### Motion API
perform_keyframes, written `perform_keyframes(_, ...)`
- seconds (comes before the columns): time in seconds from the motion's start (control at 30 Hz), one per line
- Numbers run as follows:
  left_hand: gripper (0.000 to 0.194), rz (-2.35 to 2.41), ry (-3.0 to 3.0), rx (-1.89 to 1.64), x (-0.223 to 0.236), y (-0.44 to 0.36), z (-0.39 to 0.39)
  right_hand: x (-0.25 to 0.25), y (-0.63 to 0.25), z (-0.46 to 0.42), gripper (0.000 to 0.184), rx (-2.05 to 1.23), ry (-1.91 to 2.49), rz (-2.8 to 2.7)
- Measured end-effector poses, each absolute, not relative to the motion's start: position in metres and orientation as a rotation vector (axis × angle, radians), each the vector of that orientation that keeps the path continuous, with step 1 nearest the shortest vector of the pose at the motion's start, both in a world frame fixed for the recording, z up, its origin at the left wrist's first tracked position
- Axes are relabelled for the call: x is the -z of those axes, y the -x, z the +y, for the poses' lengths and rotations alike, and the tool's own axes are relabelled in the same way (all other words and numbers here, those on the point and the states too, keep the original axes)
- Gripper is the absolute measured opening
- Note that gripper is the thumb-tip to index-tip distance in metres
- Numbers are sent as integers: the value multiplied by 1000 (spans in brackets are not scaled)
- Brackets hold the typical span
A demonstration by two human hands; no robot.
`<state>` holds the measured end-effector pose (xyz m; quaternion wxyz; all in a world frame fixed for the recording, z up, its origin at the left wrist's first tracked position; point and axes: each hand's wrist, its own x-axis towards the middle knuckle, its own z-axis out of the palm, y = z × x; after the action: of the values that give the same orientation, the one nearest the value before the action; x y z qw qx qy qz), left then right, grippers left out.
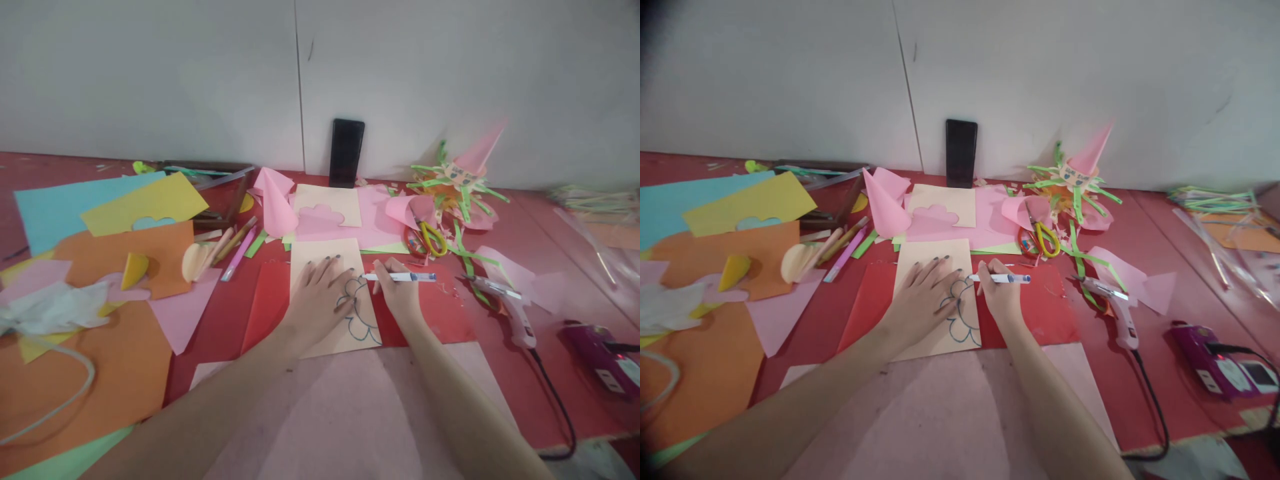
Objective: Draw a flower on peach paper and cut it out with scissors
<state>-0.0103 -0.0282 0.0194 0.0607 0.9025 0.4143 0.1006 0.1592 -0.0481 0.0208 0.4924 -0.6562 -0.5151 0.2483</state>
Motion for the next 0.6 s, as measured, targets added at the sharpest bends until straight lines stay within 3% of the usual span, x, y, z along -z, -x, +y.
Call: perform_keyframes(0.6,43,1259,-2723,-321,-18,10,-28,-23,-159,-47,37,-674,1600,-1259)
